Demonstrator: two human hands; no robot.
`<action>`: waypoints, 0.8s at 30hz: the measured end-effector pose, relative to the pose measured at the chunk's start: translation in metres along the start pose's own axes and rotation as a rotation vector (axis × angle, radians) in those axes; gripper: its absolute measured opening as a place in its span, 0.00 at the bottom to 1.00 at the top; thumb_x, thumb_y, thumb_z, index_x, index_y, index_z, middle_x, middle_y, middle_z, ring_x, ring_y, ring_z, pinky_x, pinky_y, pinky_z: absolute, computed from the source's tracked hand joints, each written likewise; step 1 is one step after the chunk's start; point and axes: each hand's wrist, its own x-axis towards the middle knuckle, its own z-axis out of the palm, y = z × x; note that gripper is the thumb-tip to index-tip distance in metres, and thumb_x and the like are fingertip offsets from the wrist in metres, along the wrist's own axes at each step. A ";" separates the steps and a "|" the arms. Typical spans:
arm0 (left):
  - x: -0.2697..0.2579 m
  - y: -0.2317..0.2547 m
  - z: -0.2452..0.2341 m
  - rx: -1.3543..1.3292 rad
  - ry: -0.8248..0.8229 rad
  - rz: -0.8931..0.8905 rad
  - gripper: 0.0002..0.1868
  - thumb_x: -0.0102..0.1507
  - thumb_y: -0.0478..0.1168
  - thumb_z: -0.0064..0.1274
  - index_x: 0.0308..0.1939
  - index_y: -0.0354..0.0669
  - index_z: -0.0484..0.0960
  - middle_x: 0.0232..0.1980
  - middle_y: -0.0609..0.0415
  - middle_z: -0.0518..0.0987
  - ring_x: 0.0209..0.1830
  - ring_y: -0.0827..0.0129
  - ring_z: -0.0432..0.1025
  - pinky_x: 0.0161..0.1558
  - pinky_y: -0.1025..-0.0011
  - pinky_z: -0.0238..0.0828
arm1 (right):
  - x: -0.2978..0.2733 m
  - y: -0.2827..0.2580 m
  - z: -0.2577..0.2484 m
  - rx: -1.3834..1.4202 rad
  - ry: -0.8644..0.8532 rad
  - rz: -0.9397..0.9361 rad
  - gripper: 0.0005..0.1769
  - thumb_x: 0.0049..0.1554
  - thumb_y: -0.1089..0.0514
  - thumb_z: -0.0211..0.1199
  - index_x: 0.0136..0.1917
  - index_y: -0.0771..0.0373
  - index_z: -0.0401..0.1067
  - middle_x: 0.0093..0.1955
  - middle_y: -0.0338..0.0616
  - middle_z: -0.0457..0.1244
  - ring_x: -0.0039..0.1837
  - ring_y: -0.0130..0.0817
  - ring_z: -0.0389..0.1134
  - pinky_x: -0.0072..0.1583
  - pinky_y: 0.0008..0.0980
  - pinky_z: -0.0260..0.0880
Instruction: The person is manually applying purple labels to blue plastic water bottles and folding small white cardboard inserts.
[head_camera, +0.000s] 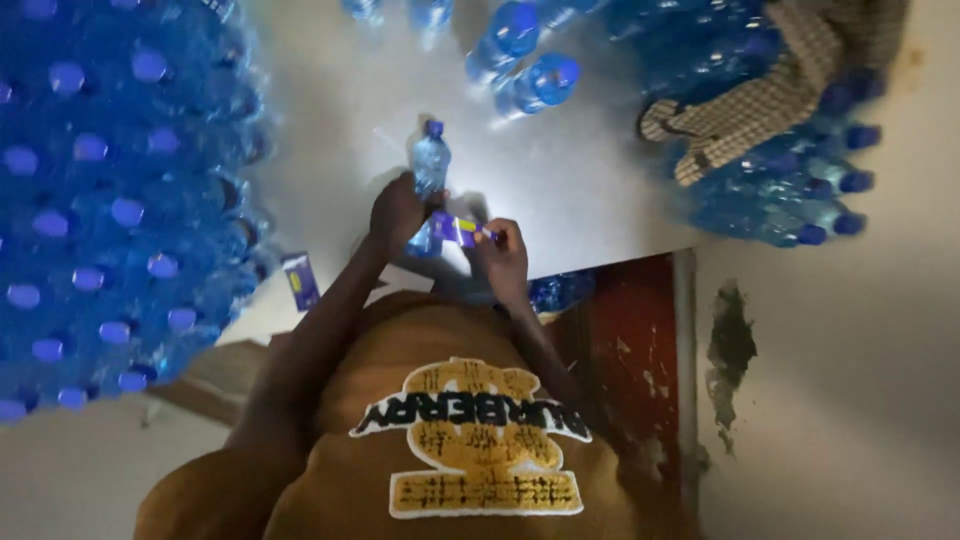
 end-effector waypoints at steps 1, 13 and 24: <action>-0.002 -0.005 -0.007 0.024 0.024 -0.019 0.26 0.75 0.60 0.52 0.56 0.39 0.80 0.50 0.36 0.83 0.58 0.36 0.81 0.58 0.42 0.79 | 0.006 -0.005 0.011 -0.042 -0.048 0.029 0.09 0.67 0.55 0.74 0.53 0.59 0.75 0.48 0.41 0.65 0.56 0.29 0.68 0.64 0.37 0.68; -0.045 -0.035 -0.006 -0.736 0.077 -0.164 0.24 0.65 0.60 0.68 0.43 0.44 0.81 0.37 0.53 0.72 0.42 0.63 0.74 0.45 0.57 0.70 | 0.014 0.004 0.046 0.033 -0.072 0.134 0.10 0.65 0.58 0.73 0.55 0.59 0.74 0.45 0.35 0.58 0.50 0.25 0.62 0.57 0.32 0.65; -0.040 -0.054 0.020 -0.705 0.007 -0.289 0.36 0.63 0.65 0.71 0.58 0.39 0.83 0.54 0.40 0.81 0.59 0.53 0.77 0.60 0.50 0.73 | 0.006 -0.020 0.046 0.171 0.023 0.107 0.22 0.64 0.58 0.77 0.63 0.62 0.67 0.47 0.33 0.55 0.48 0.23 0.63 0.52 0.29 0.70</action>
